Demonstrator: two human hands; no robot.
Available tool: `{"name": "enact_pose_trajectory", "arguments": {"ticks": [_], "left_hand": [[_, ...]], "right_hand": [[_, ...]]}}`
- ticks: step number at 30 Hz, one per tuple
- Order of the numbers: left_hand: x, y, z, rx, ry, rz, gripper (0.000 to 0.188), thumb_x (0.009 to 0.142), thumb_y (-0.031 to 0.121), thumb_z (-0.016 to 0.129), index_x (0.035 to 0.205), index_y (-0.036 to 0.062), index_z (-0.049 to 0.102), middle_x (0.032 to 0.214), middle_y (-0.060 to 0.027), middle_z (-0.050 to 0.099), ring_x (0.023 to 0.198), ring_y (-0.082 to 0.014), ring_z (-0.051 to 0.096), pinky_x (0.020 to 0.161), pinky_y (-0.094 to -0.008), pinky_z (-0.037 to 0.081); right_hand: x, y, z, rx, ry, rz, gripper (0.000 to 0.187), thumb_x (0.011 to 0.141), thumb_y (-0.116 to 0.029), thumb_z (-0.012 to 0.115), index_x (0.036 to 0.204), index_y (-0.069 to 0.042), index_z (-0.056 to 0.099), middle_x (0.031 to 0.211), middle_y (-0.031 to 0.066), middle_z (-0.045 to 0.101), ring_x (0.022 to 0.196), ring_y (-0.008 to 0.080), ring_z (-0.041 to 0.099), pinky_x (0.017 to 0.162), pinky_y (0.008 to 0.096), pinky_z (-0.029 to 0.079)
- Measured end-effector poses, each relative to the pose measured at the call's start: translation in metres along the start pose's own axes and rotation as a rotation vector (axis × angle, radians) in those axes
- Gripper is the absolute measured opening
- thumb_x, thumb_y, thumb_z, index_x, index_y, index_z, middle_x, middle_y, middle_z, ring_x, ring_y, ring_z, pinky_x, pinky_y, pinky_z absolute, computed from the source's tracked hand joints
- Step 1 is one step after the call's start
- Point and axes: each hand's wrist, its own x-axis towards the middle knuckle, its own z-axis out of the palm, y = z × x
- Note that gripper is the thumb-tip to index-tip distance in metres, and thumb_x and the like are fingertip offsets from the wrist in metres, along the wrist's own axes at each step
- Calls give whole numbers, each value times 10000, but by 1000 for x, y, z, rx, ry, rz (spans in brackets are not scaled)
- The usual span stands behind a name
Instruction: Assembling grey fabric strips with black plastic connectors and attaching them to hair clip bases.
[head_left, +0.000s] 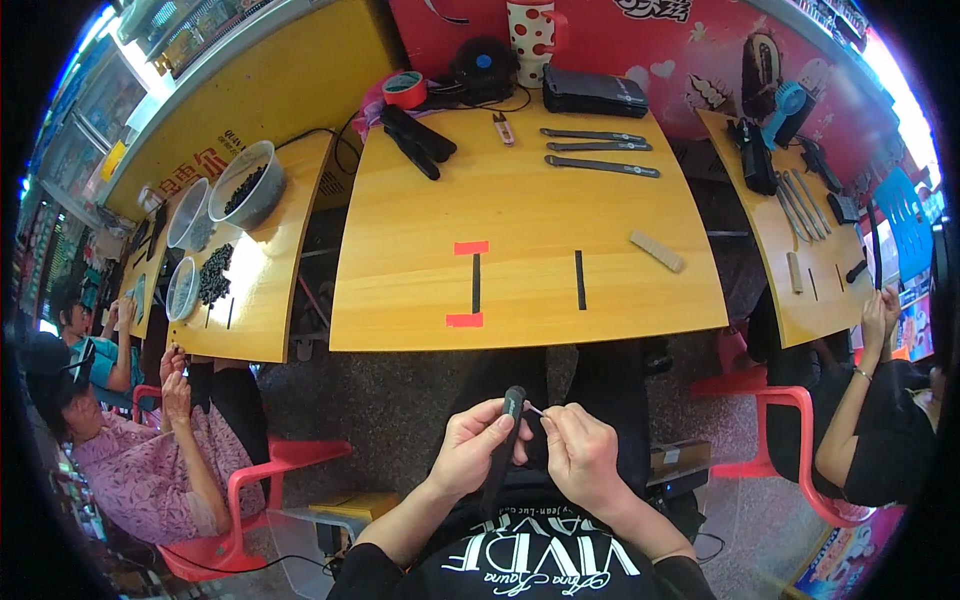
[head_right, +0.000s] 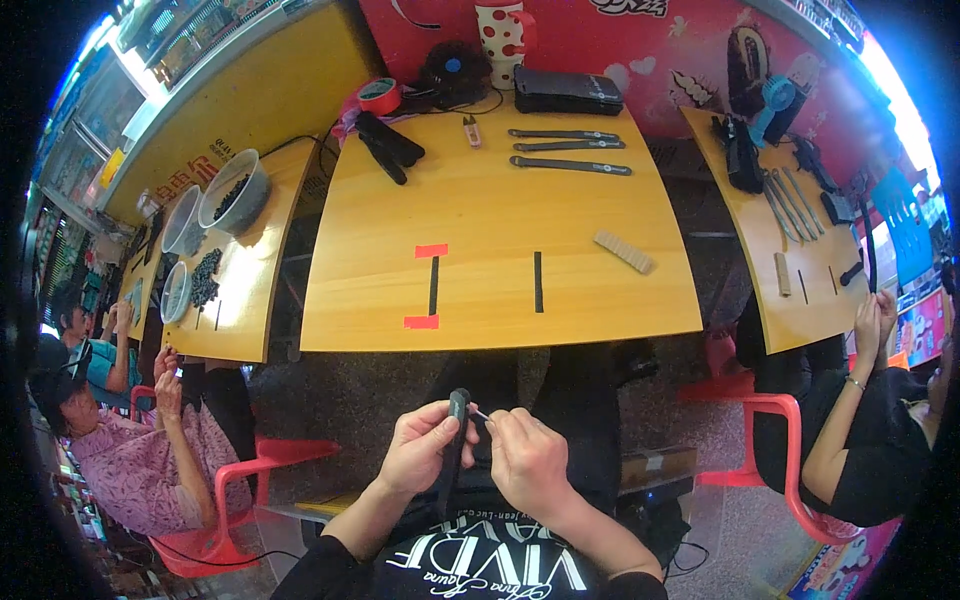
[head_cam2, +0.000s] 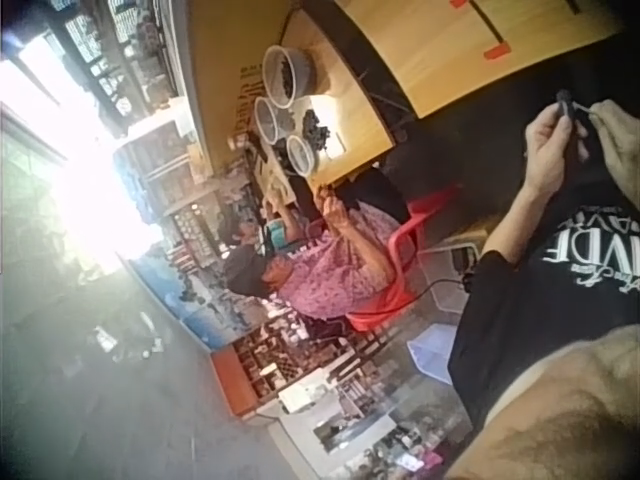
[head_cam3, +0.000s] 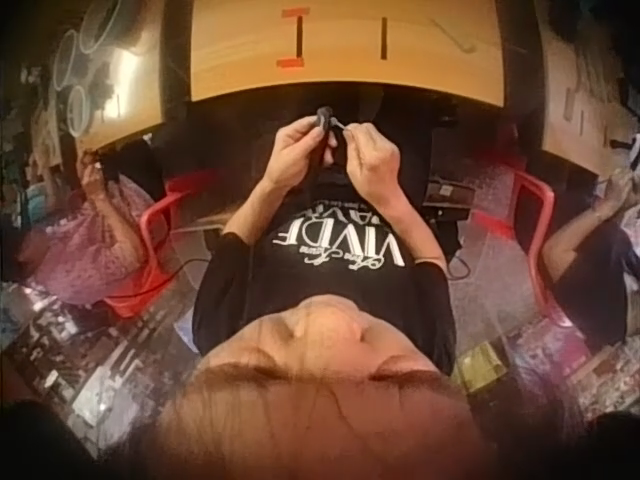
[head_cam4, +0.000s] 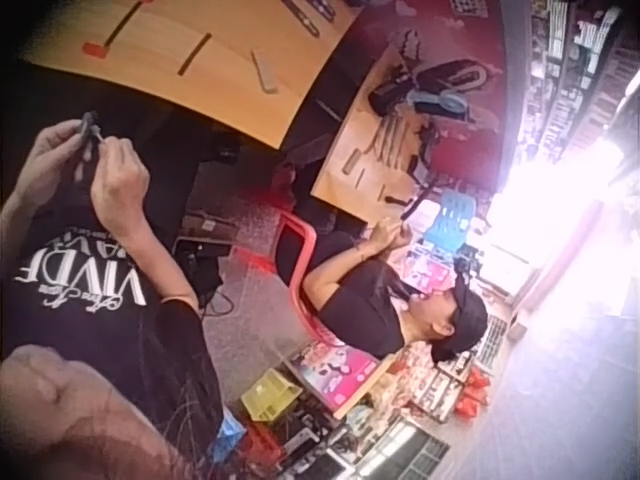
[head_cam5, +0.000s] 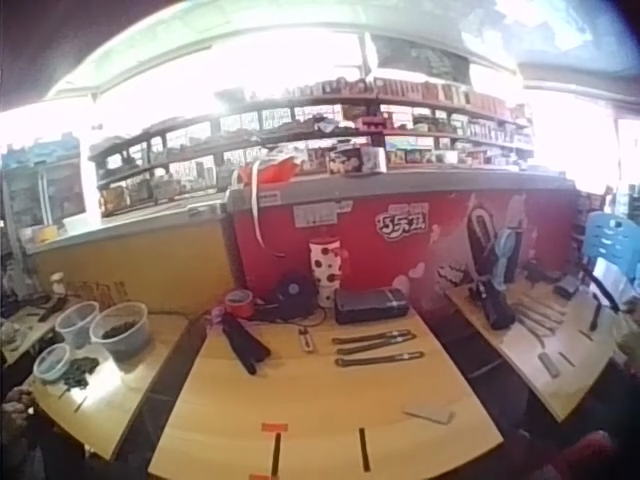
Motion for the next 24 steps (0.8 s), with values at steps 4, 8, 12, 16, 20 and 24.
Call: {"name": "enact_pose_trajectory", "arguments": {"ticks": [4,8,12,16,20,24], "left_hand": [[1,-1,0,-5,2,3,245,984,90,471,1187,-15,561,897,-88,633,696,-139,613,660,-265,518],[-1,-2,1,-13,9,11,248,986,95,468,1189,-15,558,898,-89,633,691,-142,615,659,-266,520],[-1,-2,4,-16,9,9,249,986,96,468,1190,-15,557,897,-88,634,688,-141,615,660,-267,520],[-2,-2,4,-2,23,0,250,985,96,472,1192,-13,558,895,-84,635,692,-139,616,661,-266,519],[-1,-2,3,20,28,10,247,982,93,475,1188,-13,560,896,-83,636,693,-137,617,660,-266,520],[-1,-2,3,19,30,7,244,982,91,474,1184,-14,562,894,-83,635,693,-136,616,661,-265,520]], "right_hand": [[0,0,2,16,13,-39,71,806,54,617,858,21,583,705,141,560,597,305,585,513,364,443],[-2,-1,2,-25,2,-46,76,799,52,623,856,19,585,692,134,552,586,301,578,511,363,444],[-5,2,2,-85,-4,-24,132,753,16,647,862,-31,588,713,100,538,627,271,595,540,358,467],[-5,2,2,-96,-11,-29,128,756,12,648,860,-30,586,714,100,538,626,272,594,537,355,465],[-4,2,2,-102,-12,-29,119,762,13,646,854,-29,584,710,101,533,625,272,593,535,353,463],[-3,2,1,-104,-17,-32,123,759,11,648,856,-28,585,707,100,529,629,272,592,535,354,462]]}}
